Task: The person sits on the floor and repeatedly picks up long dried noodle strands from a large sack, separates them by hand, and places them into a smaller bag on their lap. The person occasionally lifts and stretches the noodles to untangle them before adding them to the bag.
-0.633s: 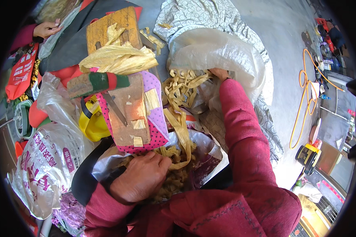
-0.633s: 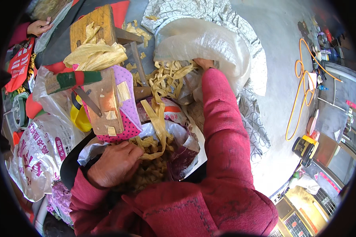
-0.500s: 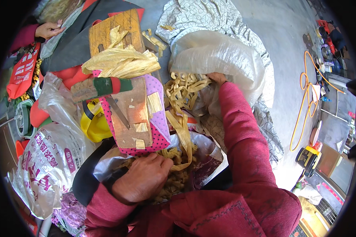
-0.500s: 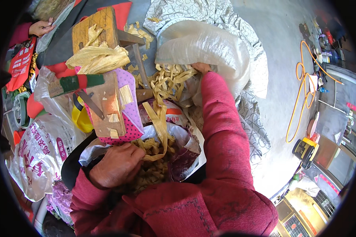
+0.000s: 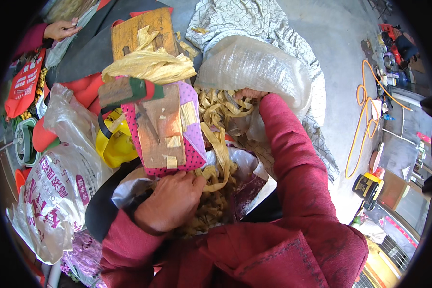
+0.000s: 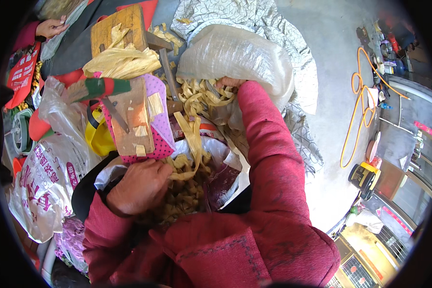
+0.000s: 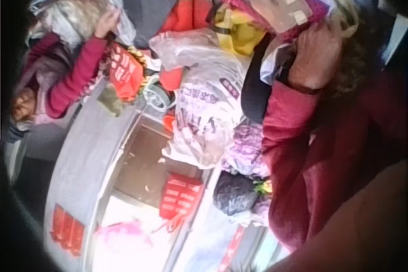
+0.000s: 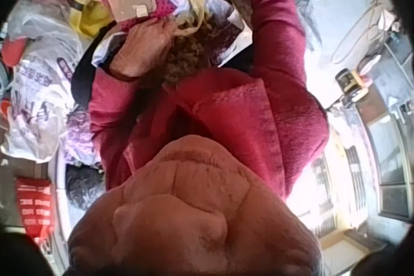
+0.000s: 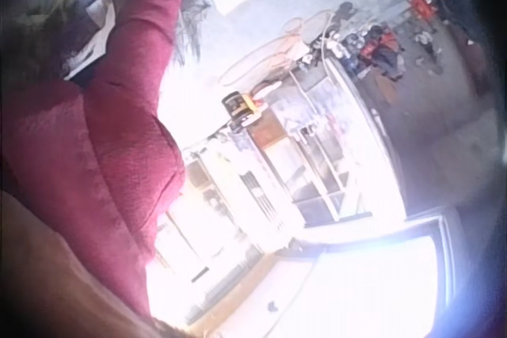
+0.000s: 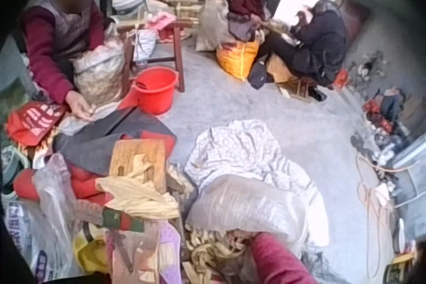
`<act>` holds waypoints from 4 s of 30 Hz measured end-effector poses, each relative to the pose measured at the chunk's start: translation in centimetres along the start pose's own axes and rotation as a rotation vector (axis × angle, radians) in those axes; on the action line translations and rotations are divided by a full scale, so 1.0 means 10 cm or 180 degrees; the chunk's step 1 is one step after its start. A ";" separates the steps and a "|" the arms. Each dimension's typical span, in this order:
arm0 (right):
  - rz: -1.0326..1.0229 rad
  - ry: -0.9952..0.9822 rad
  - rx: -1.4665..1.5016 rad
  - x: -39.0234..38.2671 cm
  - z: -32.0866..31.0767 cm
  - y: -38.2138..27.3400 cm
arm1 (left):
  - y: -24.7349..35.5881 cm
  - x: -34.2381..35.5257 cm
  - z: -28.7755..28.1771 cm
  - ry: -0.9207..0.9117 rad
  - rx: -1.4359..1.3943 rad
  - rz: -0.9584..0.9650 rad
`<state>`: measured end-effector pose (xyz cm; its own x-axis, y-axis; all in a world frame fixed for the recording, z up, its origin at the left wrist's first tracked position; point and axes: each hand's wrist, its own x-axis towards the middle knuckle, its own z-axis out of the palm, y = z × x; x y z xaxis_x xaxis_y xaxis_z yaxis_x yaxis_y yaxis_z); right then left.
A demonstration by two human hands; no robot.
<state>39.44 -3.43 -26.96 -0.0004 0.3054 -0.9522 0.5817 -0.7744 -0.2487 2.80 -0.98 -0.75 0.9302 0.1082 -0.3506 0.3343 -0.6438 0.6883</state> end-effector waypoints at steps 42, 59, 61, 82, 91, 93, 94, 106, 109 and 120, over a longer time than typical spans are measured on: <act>-0.4642 0.3702 0.1891 -5.89 -0.01 -1.03 | -0.04 -0.32 0.28 0.0441 0.0635 0.0532; -0.3894 0.4836 0.0940 -5.86 0.10 -0.88 | 0.06 -0.45 0.28 0.0595 0.0678 0.0429; -0.3817 0.4551 0.1130 -5.74 0.05 -0.83 | 0.12 -0.51 0.22 0.0576 0.0440 0.0401; -0.3269 0.4215 -0.0206 -5.63 0.39 -0.79 | 1.22 -0.65 -0.72 0.3464 -0.1044 0.1309; -0.3818 0.2549 0.0407 -5.47 1.03 -1.16 | 1.60 -0.46 -0.89 0.3636 -0.0359 0.2024; -0.4235 0.2418 0.0575 -5.41 1.15 -1.23 | 1.66 -0.35 -0.89 0.3060 -0.1105 0.2379; -0.4369 0.2478 0.0668 -5.38 1.20 -1.28 | 1.71 -0.28 -0.81 0.2342 -0.2390 0.2529; -0.5308 0.1794 0.0993 -5.50 0.95 -1.53 | 1.78 -0.34 -0.66 0.2372 -0.3075 0.2165; -0.5550 0.1568 0.0989 -5.40 0.85 -1.29 | 1.77 -0.53 -0.90 0.1833 -0.4210 0.2484; -0.4054 -0.0001 0.0304 -3.84 1.71 -1.26 | 1.72 -1.26 -1.34 0.1451 -0.4734 0.3986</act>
<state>18.16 -14.87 9.74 -0.5125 0.8581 -0.0327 0.1098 0.0277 -0.9936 -1.11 -3.30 23.98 0.5866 0.4846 0.6490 -0.7963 0.4913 0.3529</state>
